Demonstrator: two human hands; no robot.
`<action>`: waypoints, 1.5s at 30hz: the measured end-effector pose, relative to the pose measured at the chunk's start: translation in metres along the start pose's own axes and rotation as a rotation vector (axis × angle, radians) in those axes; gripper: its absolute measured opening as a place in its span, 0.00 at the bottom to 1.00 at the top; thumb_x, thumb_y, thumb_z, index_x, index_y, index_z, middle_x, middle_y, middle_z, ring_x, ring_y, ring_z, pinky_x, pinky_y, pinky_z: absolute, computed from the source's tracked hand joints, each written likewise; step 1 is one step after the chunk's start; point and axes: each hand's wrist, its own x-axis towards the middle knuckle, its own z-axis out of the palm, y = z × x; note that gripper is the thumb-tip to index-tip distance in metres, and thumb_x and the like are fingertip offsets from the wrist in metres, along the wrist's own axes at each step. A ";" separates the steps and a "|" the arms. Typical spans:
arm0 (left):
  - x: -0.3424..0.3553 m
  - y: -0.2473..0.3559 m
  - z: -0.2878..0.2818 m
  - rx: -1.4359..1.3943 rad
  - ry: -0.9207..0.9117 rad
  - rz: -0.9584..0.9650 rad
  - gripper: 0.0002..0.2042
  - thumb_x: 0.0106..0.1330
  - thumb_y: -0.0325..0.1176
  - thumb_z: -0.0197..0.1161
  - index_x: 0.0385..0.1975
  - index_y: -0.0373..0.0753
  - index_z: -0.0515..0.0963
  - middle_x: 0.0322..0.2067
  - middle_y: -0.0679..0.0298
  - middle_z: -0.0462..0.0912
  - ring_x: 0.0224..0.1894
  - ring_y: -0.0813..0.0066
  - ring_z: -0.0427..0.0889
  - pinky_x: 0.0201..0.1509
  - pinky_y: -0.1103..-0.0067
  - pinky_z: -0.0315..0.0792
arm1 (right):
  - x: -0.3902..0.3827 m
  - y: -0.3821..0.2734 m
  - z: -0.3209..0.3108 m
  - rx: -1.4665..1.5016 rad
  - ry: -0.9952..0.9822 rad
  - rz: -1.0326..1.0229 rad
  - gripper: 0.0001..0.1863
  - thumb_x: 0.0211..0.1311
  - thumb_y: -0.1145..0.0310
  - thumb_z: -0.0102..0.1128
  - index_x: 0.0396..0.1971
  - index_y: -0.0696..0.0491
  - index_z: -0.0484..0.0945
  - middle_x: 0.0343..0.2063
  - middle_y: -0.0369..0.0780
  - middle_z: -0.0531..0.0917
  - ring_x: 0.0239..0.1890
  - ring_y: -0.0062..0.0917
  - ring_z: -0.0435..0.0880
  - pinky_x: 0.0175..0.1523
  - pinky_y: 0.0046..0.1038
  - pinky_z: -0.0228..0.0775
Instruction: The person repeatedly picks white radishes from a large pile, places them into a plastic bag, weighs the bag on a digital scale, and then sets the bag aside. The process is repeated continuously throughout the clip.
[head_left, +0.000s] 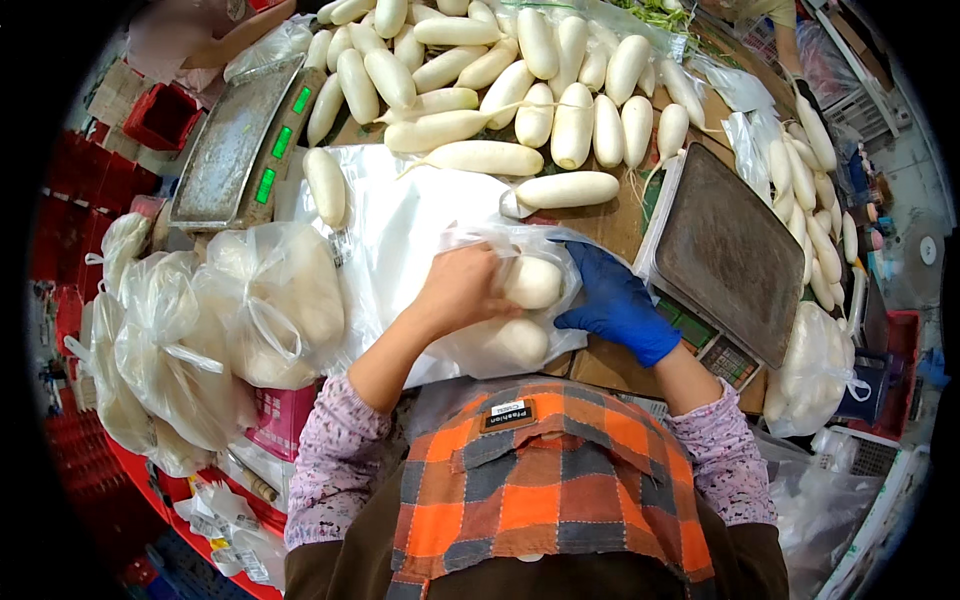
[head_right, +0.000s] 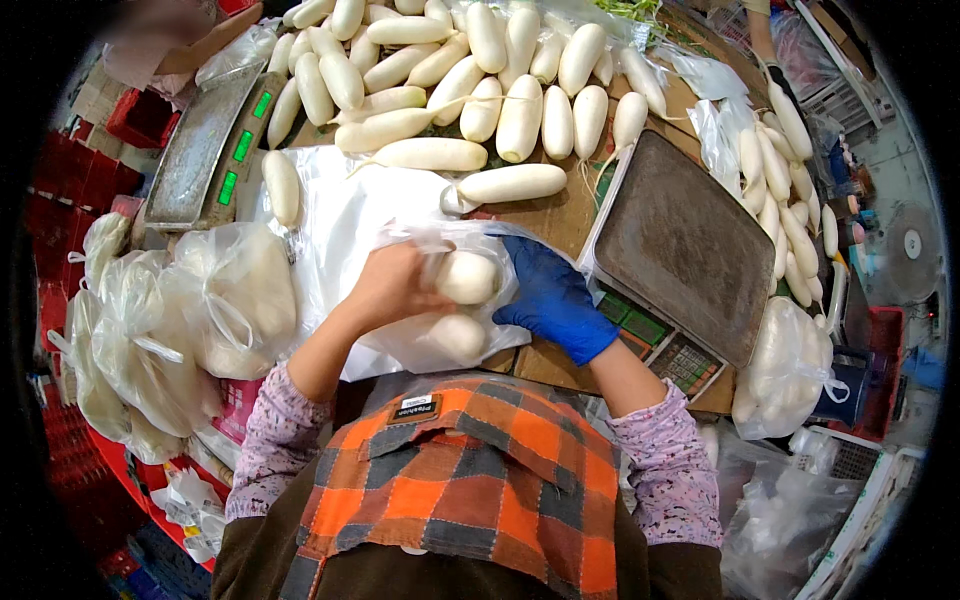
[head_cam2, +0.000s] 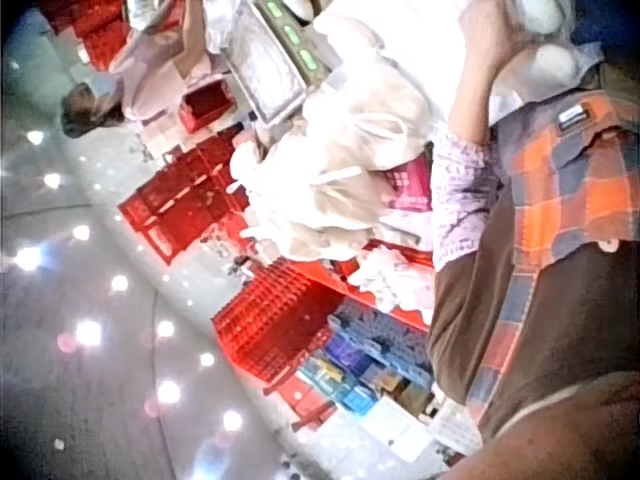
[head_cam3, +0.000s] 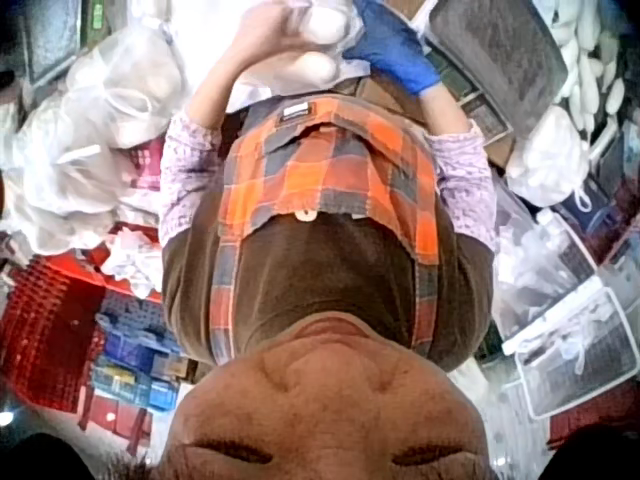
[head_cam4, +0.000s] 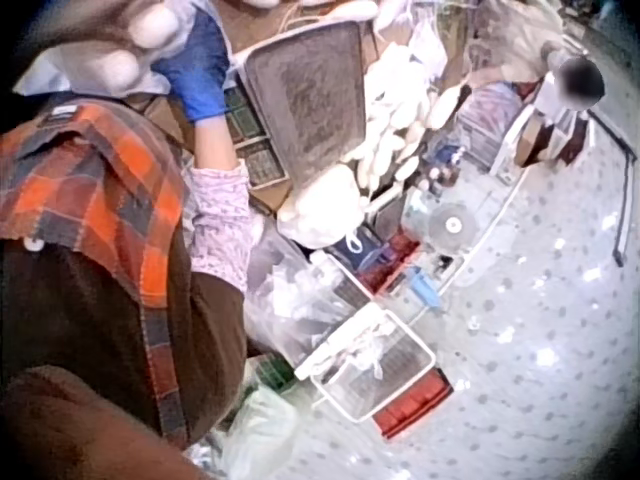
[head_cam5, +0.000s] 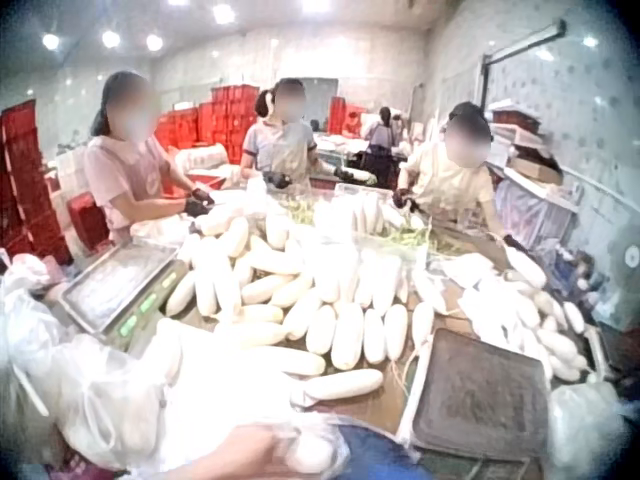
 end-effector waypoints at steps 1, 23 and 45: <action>-0.010 -0.013 0.000 -0.144 0.113 0.086 0.29 0.42 0.42 0.76 0.43 0.34 0.76 0.39 0.55 0.80 0.41 0.59 0.80 0.49 0.70 0.72 | 0.000 -0.001 -0.002 0.061 -0.032 -0.009 0.49 0.35 0.66 0.75 0.63 0.52 0.60 0.59 0.48 0.69 0.62 0.40 0.67 0.65 0.33 0.58; -0.042 -0.030 -0.015 -0.470 0.384 0.120 0.33 0.42 0.35 0.79 0.51 0.35 0.74 0.48 0.58 0.77 0.51 0.63 0.75 0.55 0.72 0.69 | 0.022 -0.057 -0.030 0.569 -0.238 -0.210 0.13 0.59 0.64 0.59 0.21 0.57 0.76 0.17 0.40 0.79 0.21 0.31 0.78 0.31 0.34 0.70; -0.039 -0.011 -0.052 -0.903 0.299 -0.142 0.09 0.70 0.31 0.49 0.42 0.33 0.71 0.25 0.60 0.78 0.29 0.69 0.79 0.37 0.75 0.73 | 0.285 0.194 -0.151 0.004 0.627 0.386 0.59 0.47 0.44 0.67 0.67 0.65 0.43 0.57 0.55 0.70 0.57 0.43 0.73 0.61 0.36 0.64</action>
